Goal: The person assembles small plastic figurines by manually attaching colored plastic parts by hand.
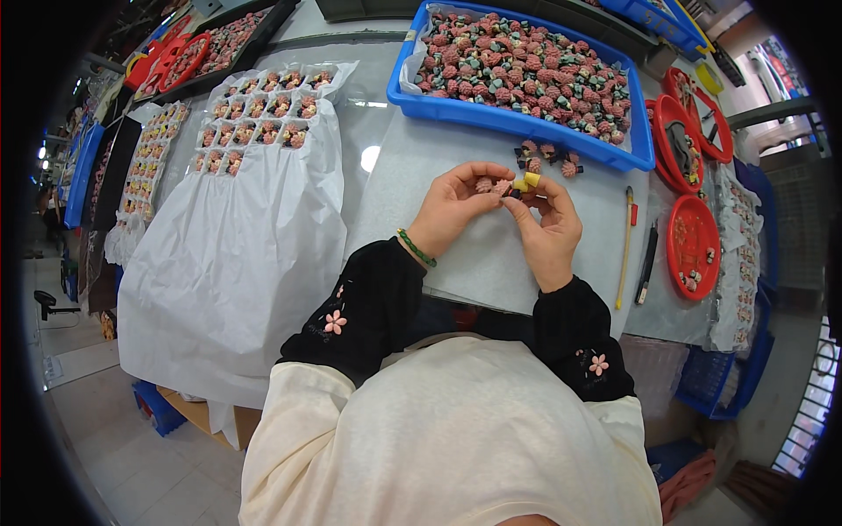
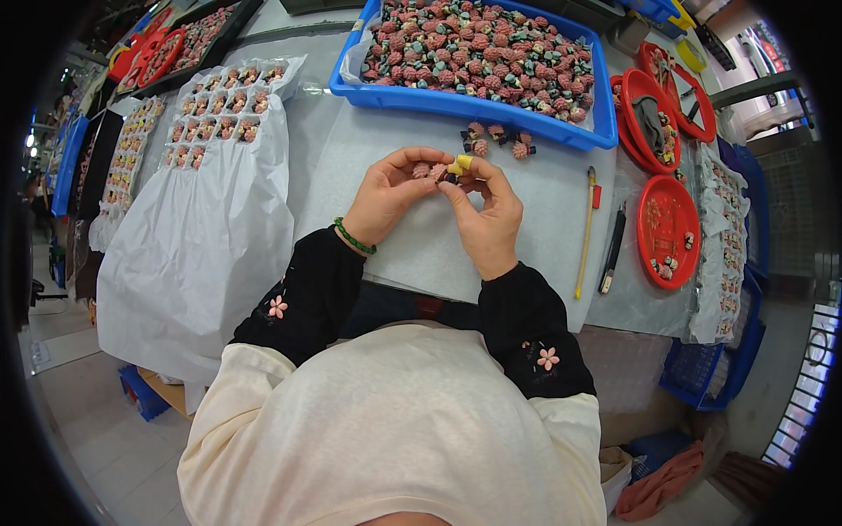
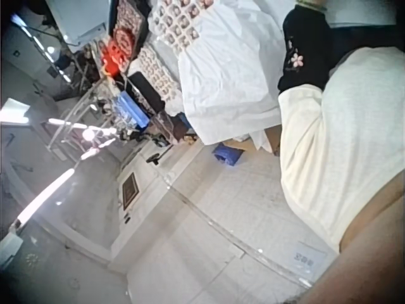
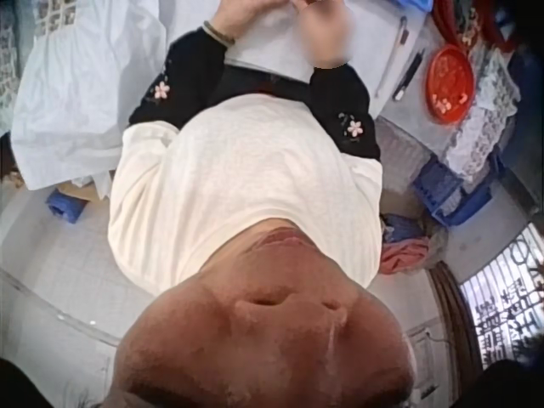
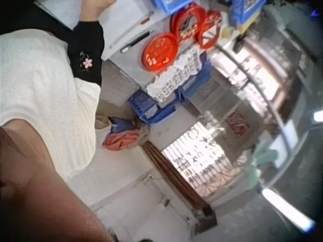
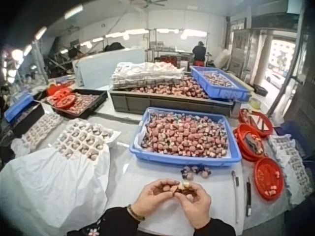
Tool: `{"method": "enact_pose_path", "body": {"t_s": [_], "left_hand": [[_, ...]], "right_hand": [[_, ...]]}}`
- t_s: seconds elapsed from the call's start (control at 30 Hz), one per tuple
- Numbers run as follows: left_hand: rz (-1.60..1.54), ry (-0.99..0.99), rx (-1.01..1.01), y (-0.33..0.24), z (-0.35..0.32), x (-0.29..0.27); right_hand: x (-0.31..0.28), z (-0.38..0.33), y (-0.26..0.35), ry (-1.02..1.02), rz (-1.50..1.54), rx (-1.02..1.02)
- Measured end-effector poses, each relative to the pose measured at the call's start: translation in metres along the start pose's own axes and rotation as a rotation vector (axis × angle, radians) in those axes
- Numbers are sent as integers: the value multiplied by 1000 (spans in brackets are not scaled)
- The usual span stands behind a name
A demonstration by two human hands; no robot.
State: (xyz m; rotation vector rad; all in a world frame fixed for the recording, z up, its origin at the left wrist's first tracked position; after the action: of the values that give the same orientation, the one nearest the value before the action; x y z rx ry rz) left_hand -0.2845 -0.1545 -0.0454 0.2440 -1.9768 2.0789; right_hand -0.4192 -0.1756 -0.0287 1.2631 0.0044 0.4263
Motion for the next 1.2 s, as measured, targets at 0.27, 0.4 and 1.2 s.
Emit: {"method": "enact_pose_path", "body": {"t_s": [0.27, 0.4, 1.2], "left_hand": [[-43, -17, 40, -3, 0, 2], [0, -24, -63, -2, -1, 5], [123, -85, -2, 1, -1, 1]], "right_hand": [[-2, 1, 3, 47, 9, -44], [-4, 1, -1, -10, 126, 13], [0, 1, 2, 34, 34, 7]]}}
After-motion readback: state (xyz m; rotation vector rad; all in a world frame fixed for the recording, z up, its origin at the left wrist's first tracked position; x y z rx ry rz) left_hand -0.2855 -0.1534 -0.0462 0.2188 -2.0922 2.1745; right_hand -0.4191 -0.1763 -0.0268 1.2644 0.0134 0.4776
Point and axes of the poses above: each hand's wrist, its own z-axis towards the middle knuckle, its own x-axis out of the palm, y = z × x, the point moved 5 cm from there along z, towards the middle knuckle, and after that the axes turned 14 degrees about z, right-handed, at the moved point
